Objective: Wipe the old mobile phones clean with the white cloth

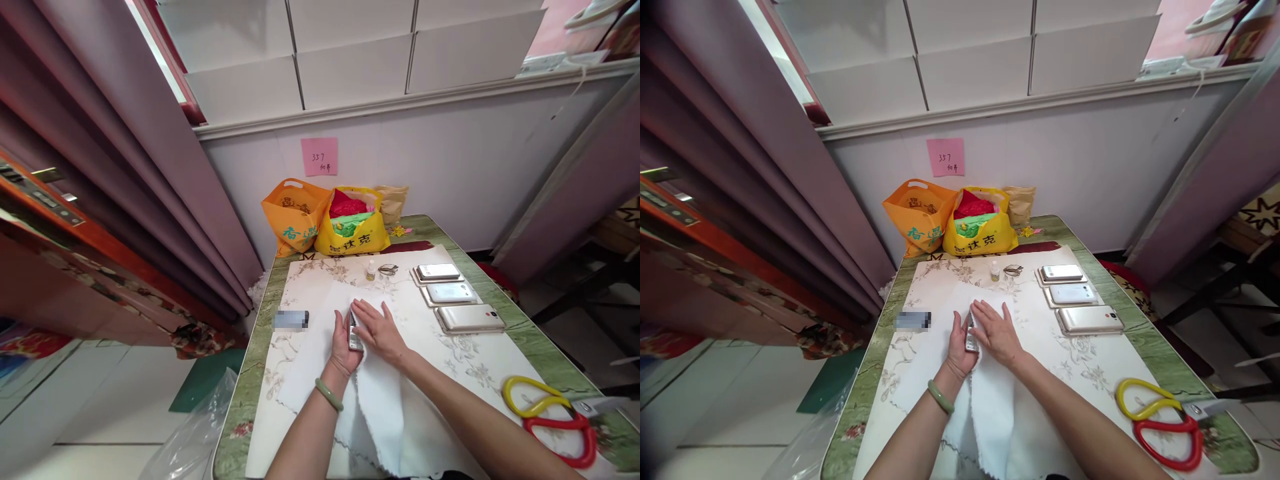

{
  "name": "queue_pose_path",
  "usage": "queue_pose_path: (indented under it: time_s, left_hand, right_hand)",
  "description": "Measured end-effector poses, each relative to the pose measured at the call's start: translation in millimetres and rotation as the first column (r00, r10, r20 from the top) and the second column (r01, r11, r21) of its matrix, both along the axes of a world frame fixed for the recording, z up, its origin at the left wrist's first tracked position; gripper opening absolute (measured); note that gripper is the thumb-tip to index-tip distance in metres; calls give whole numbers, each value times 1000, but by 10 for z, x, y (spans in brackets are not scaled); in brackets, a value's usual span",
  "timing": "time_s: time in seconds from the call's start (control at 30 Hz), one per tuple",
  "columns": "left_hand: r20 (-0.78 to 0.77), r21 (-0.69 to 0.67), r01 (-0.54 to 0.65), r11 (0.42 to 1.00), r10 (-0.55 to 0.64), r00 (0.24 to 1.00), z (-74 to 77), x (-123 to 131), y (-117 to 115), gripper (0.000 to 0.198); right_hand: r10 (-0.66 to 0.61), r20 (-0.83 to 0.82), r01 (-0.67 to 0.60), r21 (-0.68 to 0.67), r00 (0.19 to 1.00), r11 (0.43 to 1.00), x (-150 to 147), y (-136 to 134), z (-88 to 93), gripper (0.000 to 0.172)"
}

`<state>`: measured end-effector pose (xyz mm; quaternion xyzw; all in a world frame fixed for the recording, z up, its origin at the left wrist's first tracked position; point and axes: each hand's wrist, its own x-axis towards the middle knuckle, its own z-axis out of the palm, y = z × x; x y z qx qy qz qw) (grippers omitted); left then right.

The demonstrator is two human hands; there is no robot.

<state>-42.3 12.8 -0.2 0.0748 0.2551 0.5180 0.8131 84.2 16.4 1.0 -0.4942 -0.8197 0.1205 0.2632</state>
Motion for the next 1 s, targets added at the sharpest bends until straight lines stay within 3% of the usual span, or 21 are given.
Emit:
queue_pose_path:
  time_s: [0.17,0.3,0.37,0.47,0.53,0.67,0.7,0.77,0.87,0.93,1.0]
  left_hand:
    - [26,-39,-65,997,66,997,-23,52,59,28]
    - [90,9,-49,999,48,995,3,63,78,31]
    - [85,5,-16,1000,16,996,19,46,68,32]
    - [55,-33,28,999,-26,998,44,16,37,36]
    - [62,-47,52,998,-49,997,67,3,19,42]
    - [104,-26,74,997,-70,992,124,-7,12,47]
    - [101,-20,71,997,-69,992,134,-8,13,47]
    - [75,-41,89,995,-86,993,138,-12,17,51]
    - [-5,-143,121,982,-123,992,105,-18,18,58]
    - [-52,-169,88,982,-98,994,75,-17,19,59]
    - [-66,-139,43,989,-53,996,58,-9,23,56]
  right_hand:
    - [-158,-412,154,-43,897,987,145,95,-38,36]
    - [-305,-563,278,-135,768,951,258,-41,193,33]
    - [-248,-576,222,-116,779,968,252,-150,302,33]
    - [66,-422,-91,-39,904,995,187,-305,342,40]
    - [166,-324,-183,-21,931,983,149,-374,294,44]
    - [-48,-328,79,83,944,993,143,-440,154,37]
    - [-50,-294,91,125,955,988,149,-454,125,37]
    - [55,-142,-27,191,988,981,148,-476,80,40]
    - [252,108,-266,150,962,952,102,-458,46,57]
    - [252,184,-275,112,950,955,51,-381,39,68]
    - [178,211,-203,102,961,974,4,-264,36,70]
